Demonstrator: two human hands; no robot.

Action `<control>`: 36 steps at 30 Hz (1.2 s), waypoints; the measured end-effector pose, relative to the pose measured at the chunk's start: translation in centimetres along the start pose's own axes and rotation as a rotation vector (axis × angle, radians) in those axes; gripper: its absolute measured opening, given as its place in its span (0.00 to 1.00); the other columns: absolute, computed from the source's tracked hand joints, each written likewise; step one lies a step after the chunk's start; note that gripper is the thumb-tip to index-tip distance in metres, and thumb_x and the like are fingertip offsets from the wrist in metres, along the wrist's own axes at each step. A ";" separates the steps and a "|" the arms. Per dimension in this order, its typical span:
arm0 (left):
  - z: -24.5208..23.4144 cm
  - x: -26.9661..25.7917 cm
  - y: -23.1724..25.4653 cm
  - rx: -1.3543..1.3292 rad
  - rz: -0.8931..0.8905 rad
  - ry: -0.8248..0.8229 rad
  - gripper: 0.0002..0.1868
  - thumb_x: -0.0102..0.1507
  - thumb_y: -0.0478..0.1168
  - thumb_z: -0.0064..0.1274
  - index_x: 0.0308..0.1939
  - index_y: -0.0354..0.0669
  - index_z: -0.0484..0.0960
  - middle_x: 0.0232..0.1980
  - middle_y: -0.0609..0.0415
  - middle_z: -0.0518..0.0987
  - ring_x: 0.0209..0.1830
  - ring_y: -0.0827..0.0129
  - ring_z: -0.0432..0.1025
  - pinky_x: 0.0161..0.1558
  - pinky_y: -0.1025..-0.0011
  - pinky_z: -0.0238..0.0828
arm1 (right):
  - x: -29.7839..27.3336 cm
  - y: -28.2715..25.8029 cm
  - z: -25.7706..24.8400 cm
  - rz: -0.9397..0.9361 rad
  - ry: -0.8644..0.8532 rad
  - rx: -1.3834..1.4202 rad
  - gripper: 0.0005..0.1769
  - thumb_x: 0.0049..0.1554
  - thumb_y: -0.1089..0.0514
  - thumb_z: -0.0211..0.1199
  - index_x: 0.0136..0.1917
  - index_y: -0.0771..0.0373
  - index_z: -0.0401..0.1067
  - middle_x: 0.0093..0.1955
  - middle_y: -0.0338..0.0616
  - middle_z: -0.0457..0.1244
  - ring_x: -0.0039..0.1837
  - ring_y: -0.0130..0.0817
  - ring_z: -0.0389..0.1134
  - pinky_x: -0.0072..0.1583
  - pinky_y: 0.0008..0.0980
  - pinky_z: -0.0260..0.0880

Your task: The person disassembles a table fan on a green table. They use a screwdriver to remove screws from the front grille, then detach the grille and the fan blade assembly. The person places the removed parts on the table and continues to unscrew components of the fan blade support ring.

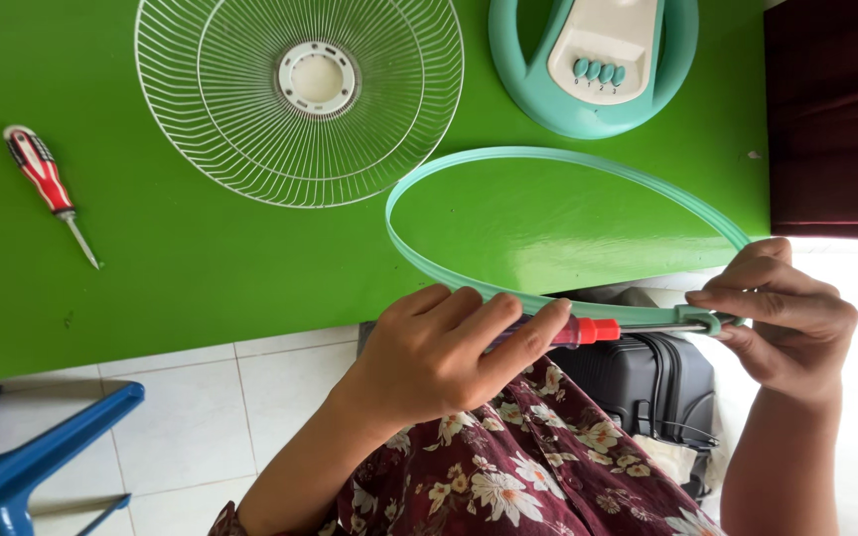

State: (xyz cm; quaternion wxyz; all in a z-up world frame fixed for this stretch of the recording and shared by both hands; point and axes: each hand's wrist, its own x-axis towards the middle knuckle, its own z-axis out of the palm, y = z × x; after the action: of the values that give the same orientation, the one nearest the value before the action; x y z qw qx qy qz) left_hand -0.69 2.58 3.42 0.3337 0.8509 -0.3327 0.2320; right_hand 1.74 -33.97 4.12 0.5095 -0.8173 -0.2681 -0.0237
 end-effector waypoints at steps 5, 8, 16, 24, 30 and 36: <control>-0.5 0.6 -0.7 0.000 0.011 -0.050 0.20 0.68 0.46 0.63 0.62 0.50 0.80 0.41 0.62 0.77 0.34 0.73 0.75 0.37 0.72 0.73 | -0.1 0.1 0.4 0.007 -0.004 -0.011 0.15 0.53 0.56 0.71 0.52 0.64 0.79 0.41 0.42 0.70 0.43 0.27 0.65 0.51 0.28 0.55; -0.6 1.1 -0.7 -0.009 -0.001 -0.061 0.20 0.67 0.46 0.65 0.62 0.51 0.81 0.41 0.62 0.77 0.33 0.73 0.75 0.36 0.71 0.73 | -0.1 0.2 0.7 -0.005 -0.012 -0.017 0.15 0.53 0.57 0.70 0.53 0.65 0.79 0.42 0.43 0.70 0.45 0.27 0.65 0.53 0.27 0.55; -0.8 0.8 -0.4 0.012 0.027 -0.079 0.21 0.64 0.46 0.68 0.60 0.52 0.82 0.41 0.63 0.77 0.34 0.75 0.76 0.38 0.73 0.74 | -0.6 -0.5 1.8 0.025 0.000 -0.015 0.15 0.53 0.56 0.71 0.53 0.63 0.79 0.45 0.42 0.71 0.46 0.24 0.66 0.55 0.28 0.55; -0.8 0.6 0.0 0.054 0.004 -0.082 0.20 0.64 0.54 0.67 0.54 0.51 0.84 0.42 0.61 0.79 0.33 0.74 0.76 0.36 0.73 0.73 | -1.0 -0.1 2.7 0.059 -0.020 -0.031 0.16 0.51 0.55 0.72 0.53 0.61 0.80 0.41 0.38 0.70 0.43 0.23 0.64 0.59 0.29 0.53; -1.4 0.7 0.0 0.064 -0.044 -0.090 0.20 0.63 0.56 0.65 0.49 0.48 0.85 0.44 0.59 0.80 0.34 0.72 0.77 0.36 0.72 0.73 | -0.9 0.1 3.1 0.060 -0.032 -0.037 0.16 0.51 0.54 0.72 0.53 0.59 0.81 0.42 0.35 0.70 0.44 0.23 0.65 0.61 0.29 0.53; -1.4 0.6 0.1 0.066 -0.048 -0.092 0.19 0.63 0.55 0.65 0.48 0.48 0.85 0.42 0.60 0.79 0.31 0.72 0.76 0.33 0.72 0.72 | -0.8 0.2 3.0 0.050 -0.049 -0.045 0.16 0.50 0.53 0.72 0.52 0.56 0.81 0.42 0.33 0.69 0.46 0.23 0.64 0.62 0.31 0.54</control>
State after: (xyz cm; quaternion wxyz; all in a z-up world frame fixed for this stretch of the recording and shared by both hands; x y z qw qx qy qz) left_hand -0.57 3.28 4.72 0.2954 0.8789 -0.3194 0.1955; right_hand 0.47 -31.85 2.26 0.4847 -0.8353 -0.2597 0.0032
